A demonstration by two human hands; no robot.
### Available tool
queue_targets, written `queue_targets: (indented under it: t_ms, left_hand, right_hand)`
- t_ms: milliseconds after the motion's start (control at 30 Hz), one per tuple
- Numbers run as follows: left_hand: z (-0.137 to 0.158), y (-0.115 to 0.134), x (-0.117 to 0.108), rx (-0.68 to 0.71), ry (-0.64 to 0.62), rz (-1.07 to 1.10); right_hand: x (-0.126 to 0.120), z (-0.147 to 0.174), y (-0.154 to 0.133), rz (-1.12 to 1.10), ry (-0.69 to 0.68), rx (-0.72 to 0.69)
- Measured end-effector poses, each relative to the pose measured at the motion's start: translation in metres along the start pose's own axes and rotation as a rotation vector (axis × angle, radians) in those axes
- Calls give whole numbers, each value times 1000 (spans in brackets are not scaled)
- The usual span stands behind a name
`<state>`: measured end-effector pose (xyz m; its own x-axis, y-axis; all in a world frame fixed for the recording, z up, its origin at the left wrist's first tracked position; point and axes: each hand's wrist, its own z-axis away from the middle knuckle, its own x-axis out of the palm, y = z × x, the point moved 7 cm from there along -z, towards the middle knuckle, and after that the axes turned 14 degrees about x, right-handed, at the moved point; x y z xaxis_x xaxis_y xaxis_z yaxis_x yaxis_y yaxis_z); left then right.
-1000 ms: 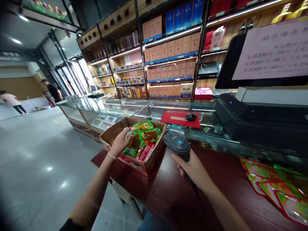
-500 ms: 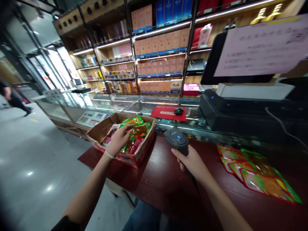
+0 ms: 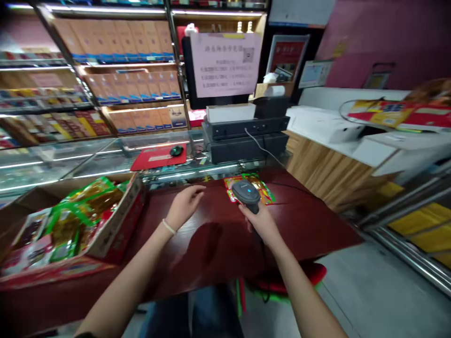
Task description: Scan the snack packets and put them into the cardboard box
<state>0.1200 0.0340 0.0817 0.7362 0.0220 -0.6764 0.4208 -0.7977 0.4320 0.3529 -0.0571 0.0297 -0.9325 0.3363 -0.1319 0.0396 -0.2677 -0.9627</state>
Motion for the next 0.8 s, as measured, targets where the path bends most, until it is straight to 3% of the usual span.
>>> queue_targets:
  t_ms: [100, 200, 300, 433, 600, 700, 800]
  left_hand:
    - [-16, 10, 64, 46, -49, 89]
    - [-32, 21, 115, 87, -83, 147]
    - [-49, 26, 154, 112, -138, 180]
    - [-63, 25, 194, 106, -222, 168]
    - [-66, 22, 220, 54, -253, 159]
    - [-60, 13, 212, -73, -204, 185]
    - [-45, 3, 194, -113, -202, 230]
  right_hand:
    - [-48, -2, 15, -44, 122, -8]
    - [-81, -3, 27, -80, 203, -2]
    - [-95, -4, 34, -113, 228, 14]
    - [-97, -5, 36, -147, 222, 37]
    - [-93, -5, 33, -136, 203, 42]
    - [-90, -6, 32, -130, 201, 57]
    - [-82, -7, 28, -111, 179, 57]
